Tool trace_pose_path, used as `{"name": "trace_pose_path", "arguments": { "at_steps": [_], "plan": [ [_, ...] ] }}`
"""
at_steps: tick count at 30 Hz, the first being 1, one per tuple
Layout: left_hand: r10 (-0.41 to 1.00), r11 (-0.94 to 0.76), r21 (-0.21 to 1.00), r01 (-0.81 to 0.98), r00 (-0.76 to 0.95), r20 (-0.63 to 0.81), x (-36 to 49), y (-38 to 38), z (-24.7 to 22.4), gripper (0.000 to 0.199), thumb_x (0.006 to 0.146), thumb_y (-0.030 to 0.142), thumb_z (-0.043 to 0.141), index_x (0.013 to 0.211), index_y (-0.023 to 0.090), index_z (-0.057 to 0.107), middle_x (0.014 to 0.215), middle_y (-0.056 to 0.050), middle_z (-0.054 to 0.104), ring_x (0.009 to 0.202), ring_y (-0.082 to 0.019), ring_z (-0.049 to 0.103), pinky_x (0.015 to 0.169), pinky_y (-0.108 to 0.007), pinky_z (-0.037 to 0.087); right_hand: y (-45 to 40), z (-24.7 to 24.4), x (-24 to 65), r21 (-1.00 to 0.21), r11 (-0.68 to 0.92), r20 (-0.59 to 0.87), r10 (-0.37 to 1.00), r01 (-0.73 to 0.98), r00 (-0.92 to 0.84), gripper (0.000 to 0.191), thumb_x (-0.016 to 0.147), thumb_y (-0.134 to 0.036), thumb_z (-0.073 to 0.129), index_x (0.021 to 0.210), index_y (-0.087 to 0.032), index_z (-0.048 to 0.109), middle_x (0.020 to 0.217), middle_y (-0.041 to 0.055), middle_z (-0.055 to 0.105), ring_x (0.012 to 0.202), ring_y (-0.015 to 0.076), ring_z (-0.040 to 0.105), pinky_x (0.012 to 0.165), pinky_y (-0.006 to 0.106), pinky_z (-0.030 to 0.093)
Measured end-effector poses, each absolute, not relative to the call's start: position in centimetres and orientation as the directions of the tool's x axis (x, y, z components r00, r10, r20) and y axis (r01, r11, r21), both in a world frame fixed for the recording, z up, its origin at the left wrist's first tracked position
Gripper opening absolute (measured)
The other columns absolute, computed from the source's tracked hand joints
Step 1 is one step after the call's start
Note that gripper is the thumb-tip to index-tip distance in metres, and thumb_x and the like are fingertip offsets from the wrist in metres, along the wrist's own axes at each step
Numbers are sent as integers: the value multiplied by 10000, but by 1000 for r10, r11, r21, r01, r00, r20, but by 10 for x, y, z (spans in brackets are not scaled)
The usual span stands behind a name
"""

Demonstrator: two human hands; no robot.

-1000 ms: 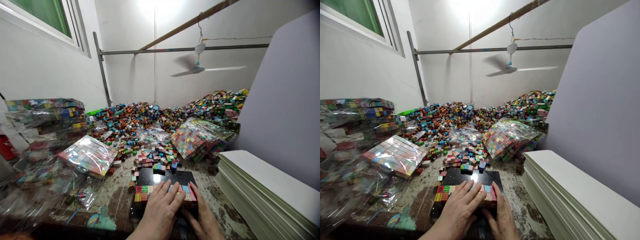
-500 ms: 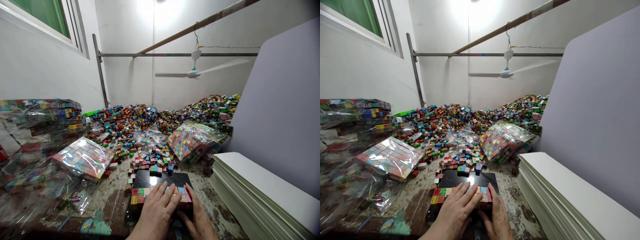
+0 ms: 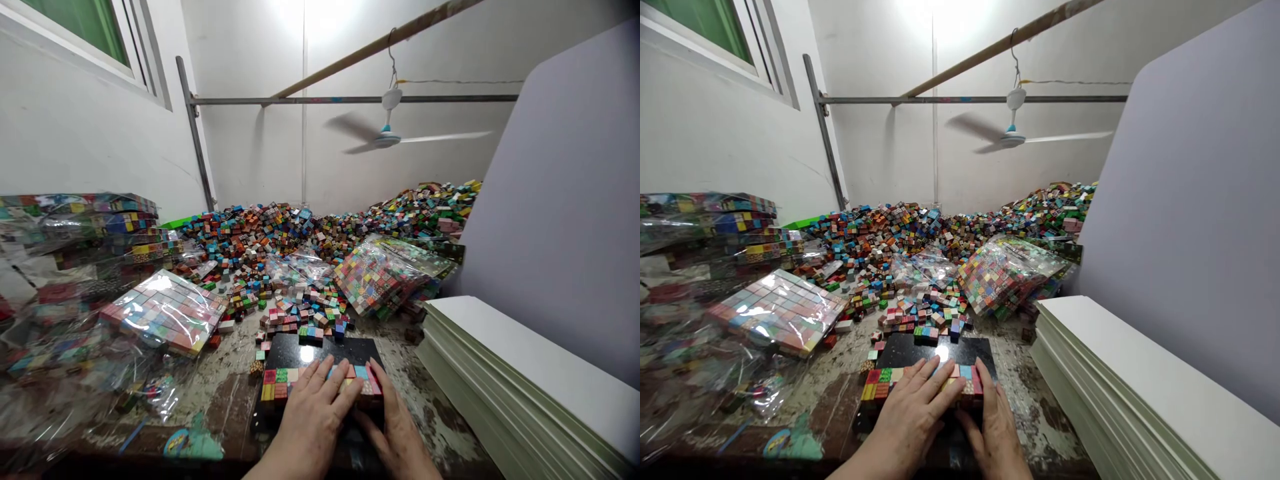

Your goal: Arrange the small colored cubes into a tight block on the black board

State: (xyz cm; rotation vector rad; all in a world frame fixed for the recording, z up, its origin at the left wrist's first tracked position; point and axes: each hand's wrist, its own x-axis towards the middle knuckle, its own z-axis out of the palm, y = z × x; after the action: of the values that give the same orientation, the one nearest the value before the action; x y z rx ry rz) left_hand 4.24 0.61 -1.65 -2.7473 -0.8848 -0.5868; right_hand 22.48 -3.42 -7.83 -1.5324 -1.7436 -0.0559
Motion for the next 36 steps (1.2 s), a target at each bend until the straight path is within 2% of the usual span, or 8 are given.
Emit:
{"name": "trace_pose_path", "arguments": {
  "at_steps": [5,10,15,20,22,26,31,36],
  "plan": [
    [556,-795,-15,607,738,382,42,5,-17,519,883,290,443,1369,338,268,1435,41,333,1295,-225,325,1049,-427,315,-34,-79,227,-493,233,528,846,838,76,655,852,-301,465,1400,-246,112,1357,144,415,1201,281,449,958,494,399],
    [569,-800,26,600,743,351,41,2,-11,565,866,202,439,1382,324,245,1455,11,293,1328,-237,262,1065,-427,273,-35,-72,228,-535,235,480,875,812,64,676,848,-314,485,1402,-225,109,1358,154,402,1224,270,419,977,465,384],
    [605,-780,73,622,719,342,39,-4,4,776,753,167,572,1410,251,169,1492,-44,182,1366,-271,122,1071,-450,250,-36,-65,223,-595,243,470,879,766,86,716,833,-319,506,1411,-197,102,1343,169,414,1234,266,408,998,461,356],
    [631,-758,78,647,700,335,32,-3,7,811,737,339,633,1404,190,196,1473,-82,234,1367,-265,118,1095,-463,205,-39,-56,222,-744,178,344,928,643,141,798,813,-363,517,1421,-169,38,1415,169,328,1282,236,343,1045,447,296],
    [624,-767,70,638,715,315,30,-1,5,824,720,408,648,1392,177,232,1462,-89,260,1363,-271,140,1095,-462,213,-42,-49,224,-770,122,277,948,626,156,812,812,-421,502,1423,-153,39,1436,169,293,1305,229,300,1061,452,264],
    [616,-776,67,627,733,287,29,2,1,832,703,431,665,1383,176,260,1446,-84,299,1346,-278,206,1088,-455,243,-48,-35,228,-738,61,221,963,672,155,728,838,-497,411,1414,-124,168,1466,150,234,1337,215,221,1085,441,207],
    [610,-783,68,618,741,282,29,0,2,812,701,379,680,1376,171,279,1440,-75,314,1328,-282,256,1085,-449,250,-46,-26,224,-684,132,260,963,717,70,593,877,-493,311,1340,-129,385,1476,98,222,1356,199,144,1101,421,154],
    [605,-787,73,613,744,283,29,-1,2,782,716,332,671,1375,173,282,1437,-62,322,1317,-281,280,1086,-442,245,-45,-27,223,-626,155,281,959,764,36,572,881,-474,316,1323,-124,417,1463,108,254,1356,213,148,1093,452,169]
  ]
}}
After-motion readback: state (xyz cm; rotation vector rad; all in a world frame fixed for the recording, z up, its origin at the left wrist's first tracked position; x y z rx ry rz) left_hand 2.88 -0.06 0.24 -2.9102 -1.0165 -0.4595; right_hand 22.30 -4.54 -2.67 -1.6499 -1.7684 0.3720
